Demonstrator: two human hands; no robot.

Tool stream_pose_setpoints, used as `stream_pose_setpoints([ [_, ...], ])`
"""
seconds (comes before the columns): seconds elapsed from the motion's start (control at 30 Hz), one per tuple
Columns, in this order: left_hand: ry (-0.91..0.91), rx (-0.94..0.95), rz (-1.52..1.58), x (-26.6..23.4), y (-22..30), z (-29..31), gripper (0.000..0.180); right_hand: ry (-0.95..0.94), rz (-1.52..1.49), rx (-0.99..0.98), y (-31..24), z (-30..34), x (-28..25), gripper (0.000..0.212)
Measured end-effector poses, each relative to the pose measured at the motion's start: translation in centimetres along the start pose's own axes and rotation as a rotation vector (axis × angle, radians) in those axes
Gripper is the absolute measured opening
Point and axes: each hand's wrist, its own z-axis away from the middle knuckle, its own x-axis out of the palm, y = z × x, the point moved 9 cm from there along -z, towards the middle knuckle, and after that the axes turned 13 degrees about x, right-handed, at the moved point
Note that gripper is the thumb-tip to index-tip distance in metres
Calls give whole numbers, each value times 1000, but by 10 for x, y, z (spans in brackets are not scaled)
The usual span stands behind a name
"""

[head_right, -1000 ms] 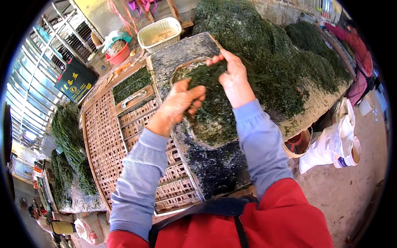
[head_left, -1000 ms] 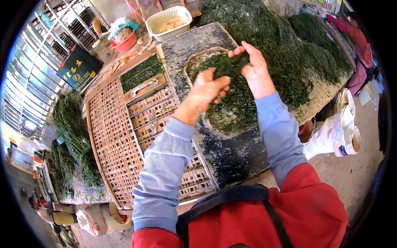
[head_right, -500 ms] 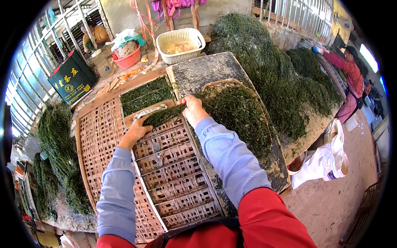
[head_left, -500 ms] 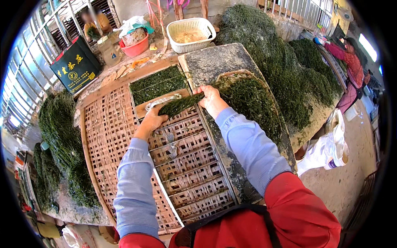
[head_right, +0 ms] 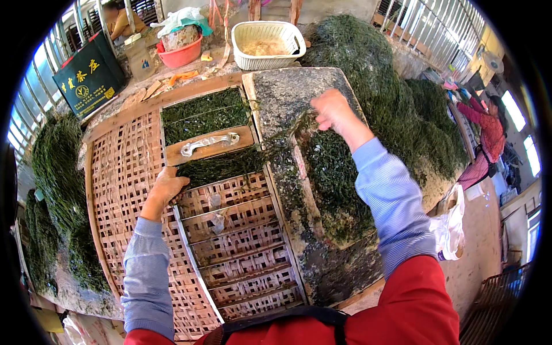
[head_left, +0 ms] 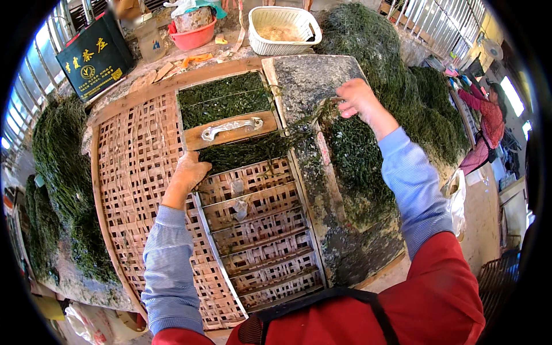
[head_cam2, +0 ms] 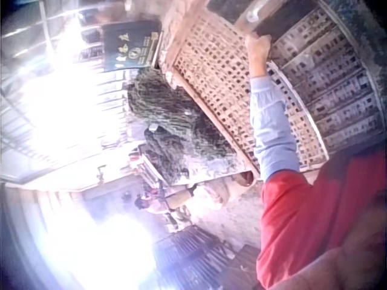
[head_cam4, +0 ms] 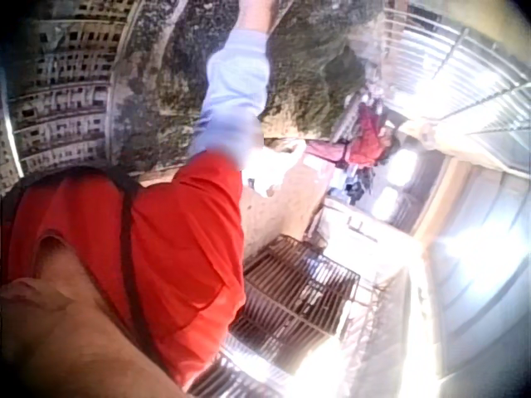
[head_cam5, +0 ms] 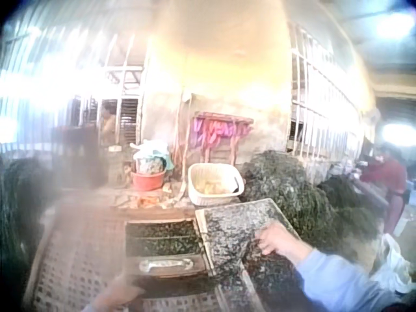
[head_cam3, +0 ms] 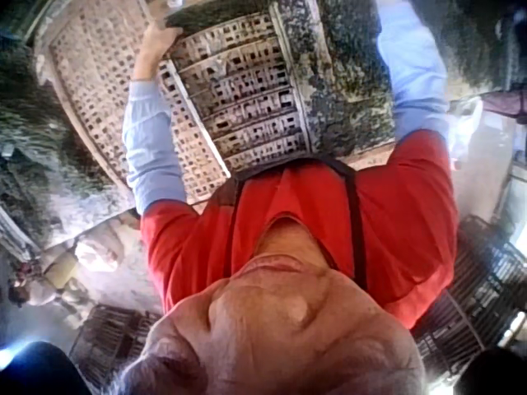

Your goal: The person gathers green leafy material from a pile, spreads it on a textured mat, and packs portions into a rectangular mold.

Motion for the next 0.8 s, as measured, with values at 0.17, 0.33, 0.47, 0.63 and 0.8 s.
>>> stream_pose_setpoints([
  [0.17,-118,43,-140,4,-2,-4,46,-401,124,-358,-26,90,165,19],
  [0.33,-252,-240,326,-21,-18,10,47,-474,37,-313,8,44,255,17],
  [0.47,-43,-295,609,-51,-71,20,33,-148,341,-579,-6,66,249,19],
  [0.63,526,34,-320,-107,-61,36,22,-6,396,-644,-1,77,256,22],
  [0.8,330,619,-671,9,82,43,26,-102,331,-742,1,84,246,25],
])
